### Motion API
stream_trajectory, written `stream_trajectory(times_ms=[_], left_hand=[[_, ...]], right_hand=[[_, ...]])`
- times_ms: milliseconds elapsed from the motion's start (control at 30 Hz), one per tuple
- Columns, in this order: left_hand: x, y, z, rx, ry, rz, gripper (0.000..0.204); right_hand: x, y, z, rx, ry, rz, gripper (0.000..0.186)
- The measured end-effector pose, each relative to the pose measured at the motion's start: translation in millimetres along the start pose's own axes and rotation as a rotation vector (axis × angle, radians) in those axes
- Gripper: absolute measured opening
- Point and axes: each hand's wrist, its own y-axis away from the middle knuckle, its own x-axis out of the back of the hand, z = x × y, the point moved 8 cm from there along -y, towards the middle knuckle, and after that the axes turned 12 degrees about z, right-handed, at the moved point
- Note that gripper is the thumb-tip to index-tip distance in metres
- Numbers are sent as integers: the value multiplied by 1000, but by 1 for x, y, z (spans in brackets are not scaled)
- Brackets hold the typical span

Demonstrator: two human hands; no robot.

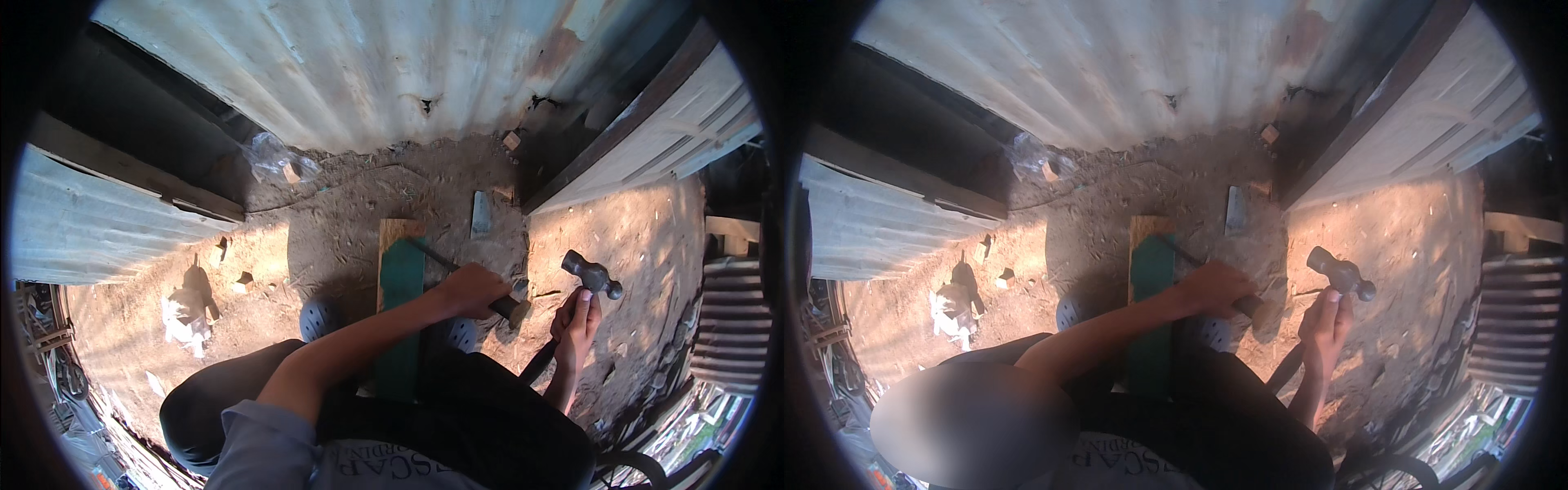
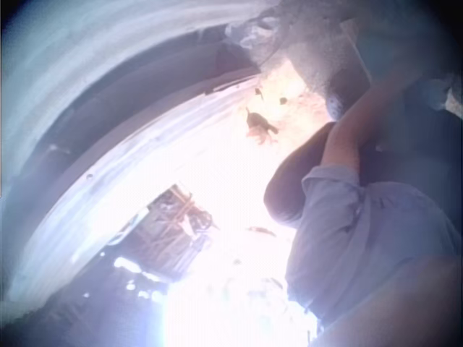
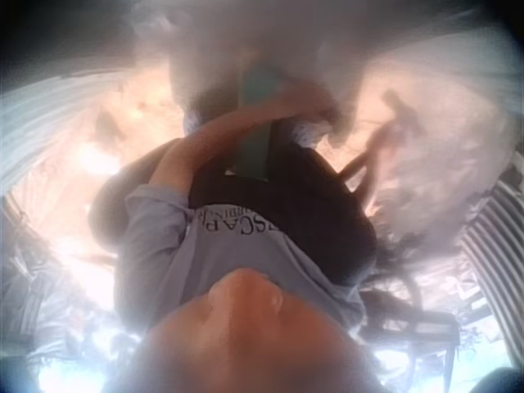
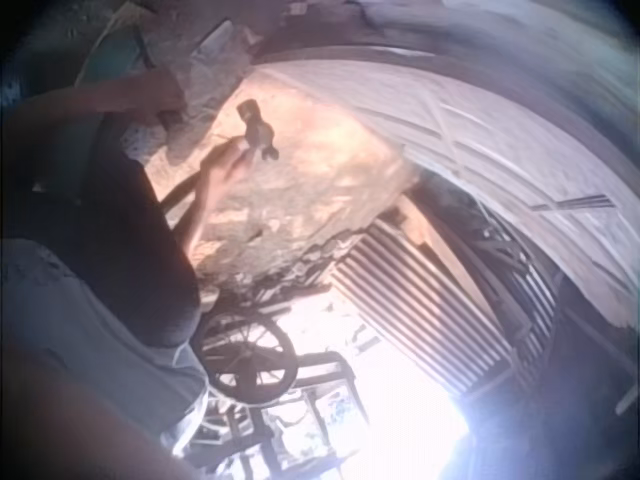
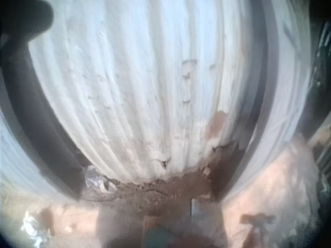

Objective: The person uses a hammer and chisel to carve a small cylindrical wooden piece resting on a green board. They repeatedly strike the chisel to shape the wood, occasionally adjusting the piece's position.

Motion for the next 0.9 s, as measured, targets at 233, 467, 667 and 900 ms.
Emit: stream_trajectory(times_ms=[233,467,667,900], left_hand=[[-5,-2,-8,116,1,4,34],[19,-7,-11,148,37,196,37],[28,-8,-11,149,33,252,37],[45,-12,-18,170,34,363,37]], right_hand=[[12,-4,4,5,-49,17,30],[32,-7,3,-49,-191,119,28],[45,-6,-15,38,-186,156,27],[57,-2,-51,86,-282,317,29]])
